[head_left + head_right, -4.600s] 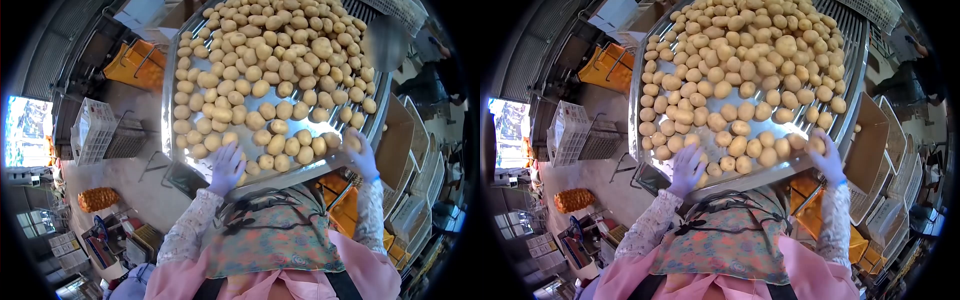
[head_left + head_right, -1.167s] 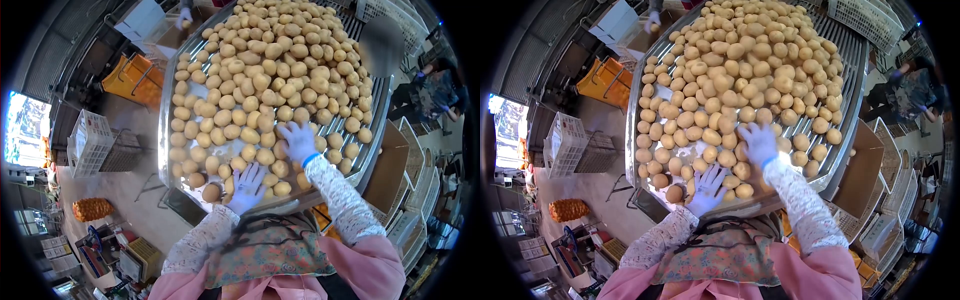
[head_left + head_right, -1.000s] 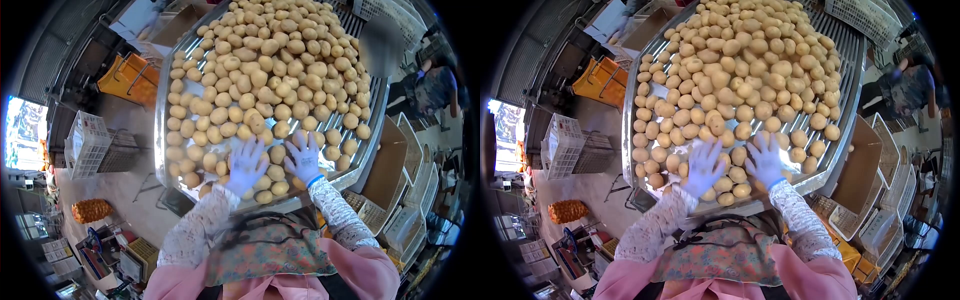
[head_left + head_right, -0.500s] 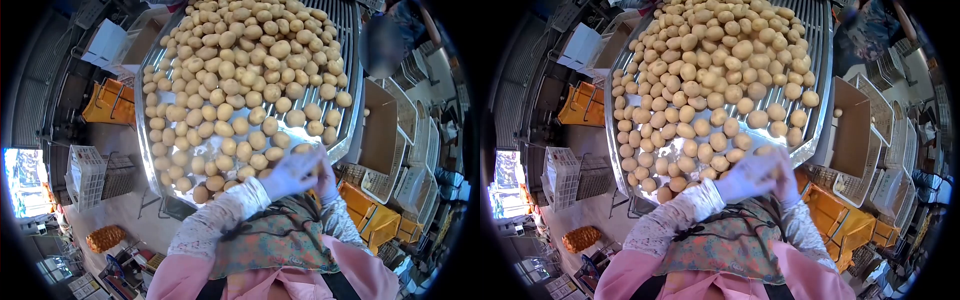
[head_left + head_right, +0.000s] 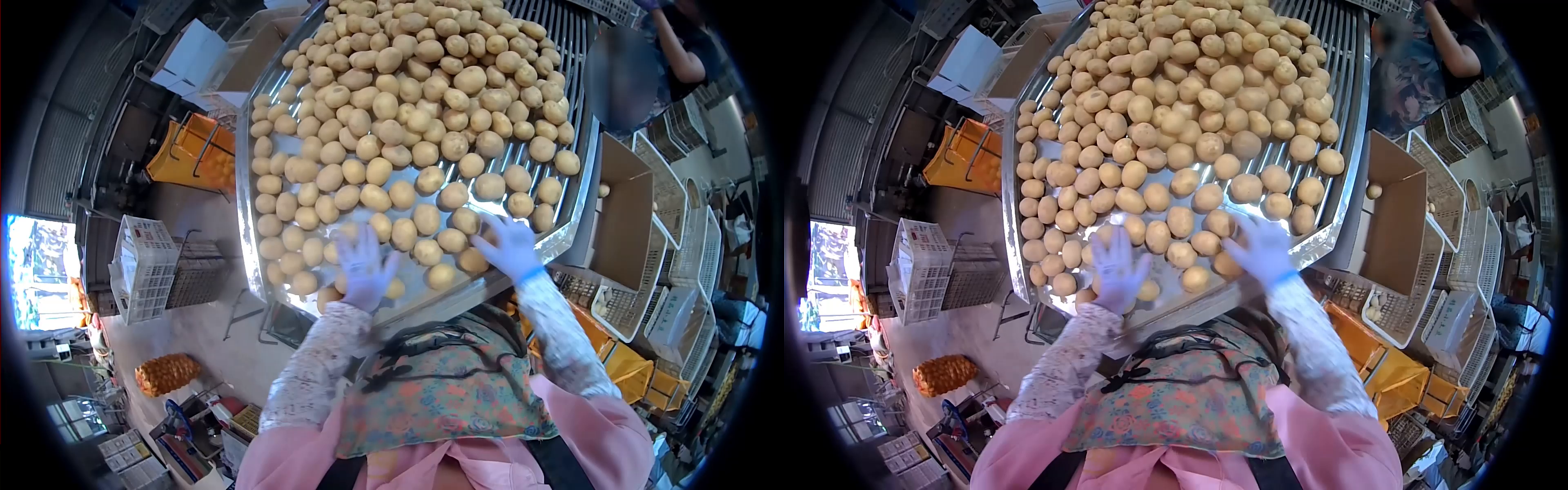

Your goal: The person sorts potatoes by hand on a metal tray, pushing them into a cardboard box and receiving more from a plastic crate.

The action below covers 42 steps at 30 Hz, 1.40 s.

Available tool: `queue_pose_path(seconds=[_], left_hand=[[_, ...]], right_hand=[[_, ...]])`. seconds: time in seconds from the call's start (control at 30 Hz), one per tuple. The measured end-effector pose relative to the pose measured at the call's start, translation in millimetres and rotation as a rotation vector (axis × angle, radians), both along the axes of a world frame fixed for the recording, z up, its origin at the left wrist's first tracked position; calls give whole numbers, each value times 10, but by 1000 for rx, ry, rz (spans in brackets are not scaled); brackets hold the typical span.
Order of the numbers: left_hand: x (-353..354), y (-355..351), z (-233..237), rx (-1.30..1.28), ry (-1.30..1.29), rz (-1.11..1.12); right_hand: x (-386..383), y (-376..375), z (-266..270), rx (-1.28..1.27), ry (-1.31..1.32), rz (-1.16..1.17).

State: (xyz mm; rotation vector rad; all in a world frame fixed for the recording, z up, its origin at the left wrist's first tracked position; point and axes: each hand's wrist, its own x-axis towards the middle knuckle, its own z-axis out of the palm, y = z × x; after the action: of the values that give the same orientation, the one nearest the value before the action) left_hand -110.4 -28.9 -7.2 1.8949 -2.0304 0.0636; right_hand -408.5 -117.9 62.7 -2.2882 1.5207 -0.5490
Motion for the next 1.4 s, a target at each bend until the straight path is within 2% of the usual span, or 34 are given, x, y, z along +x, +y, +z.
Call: queue_pose_path(seconds=[0.03, 0.07, 0.13, 0.17, 0.2, 0.23, 0.3, 0.37, 0.4, 0.43, 0.5, 0.57, 0.6, 0.63, 0.67, 0.7, 0.77, 0.8, 0.83, 0.87, 0.9, 0.93, 0.97, 1.03, 1.07, 1.13, 1.17, 1.27, 1.3, 1.37, 1.4], left_hand=[[-194, -18, -55, -121, -45, 62], [-373, -19, -8, -126, -49, 61], [-618, -21, 215, 78, 146, -195], [-614, -61, 319, 75, 141, -199], [-607, -101, 410, 180, 156, -229], [-589, -143, 469, 288, 170, -260], [-455, -326, 552, 186, 275, -262], [-347, -587, 617, 229, 522, -413], [-379, -742, 748, 178, 436, -448], [-416, -939, 743, 187, 436, -454], [-594, -1414, 699, 59, 222, -603], [-865, -1883, 624, -90, 118, -525], [-974, -2118, 479, -92, 123, -533], [-1072, -2344, 266, -100, -33, -424], [-1171, -2480, 146, -106, -187, -314], [-1288, -2548, 230, -108, -185, -325], [-1441, -2600, 566, 401, -216, -229], [-1376, -2604, 577, 356, -226, -270], [-1283, -2586, 576, 355, -242, -269], [-1179, -2530, 583, 397, -230, -326], [-1103, -2445, 574, 442, -215, -381], [-1051, -2324, 528, 394, -212, -389], [-1031, -2182, 521, 397, -219, -381], [-1044, -1926, 520, 508, -102, -341], [-1044, -1852, 485, 514, -97, -326], [-1057, -1764, 430, 663, 32, -276], [-1028, -1728, 421, 658, 32, -276], [-893, -1803, 487, 565, 298, -304], [-883, -1904, 546, 563, 290, -306], [-879, -2224, 760, 283, 187, -223], [-900, -2408, 903, 234, 115, -215]], right_hand=[[258, -171, -35, 28, 65, -23], [436, -332, -184, 310, 127, -53], [567, -555, -257, 385, 128, -31], [585, -611, -276, 470, 132, -13], [497, -611, -160, 477, 23, 67], [386, -577, -159, 477, 21, 62], [68, -481, -179, 398, -263, 24], [-467, -289, -10, 458, -607, 9], [-759, -124, 278, 749, -786, -72], [-1114, 19, 380, 969, -817, -144], [-1813, 299, 342, 1269, -753, -87], [-2077, 510, 378, 1019, -207, -72], [-2083, 428, 417, 727, 103, 70], [-1962, 306, 435, 726, 102, 60], [-1721, 149, 460, 669, -222, -96], [-1494, -50, 477, 592, -544, -250], [-1095, -629, 339, 267, -328, -47], [-815, -904, 350, 284, -245, -20], [-572, -1166, 156, 179, -273, 36], [-354, -1433, -48, 48, -165, 117], [-115, -1614, -213, -2, -31, 76], [154, -1739, -281, 99, 247, -22], [356, -1742, -203, 125, 336, -123], [474, -1863, -42, 273, 313, -198], [441, -1927, -290, 178, 311, -204], [450, -2035, -230, 263, 391, -142], [452, -2077, -205, 305, 416, -119], [510, -2080, -102, 354, 450, -54], [457, -2011, -190, 277, 394, -43], [428, -1819, -277, 232, 405, 87], [477, -1696, -205, 264, 472, 108]])
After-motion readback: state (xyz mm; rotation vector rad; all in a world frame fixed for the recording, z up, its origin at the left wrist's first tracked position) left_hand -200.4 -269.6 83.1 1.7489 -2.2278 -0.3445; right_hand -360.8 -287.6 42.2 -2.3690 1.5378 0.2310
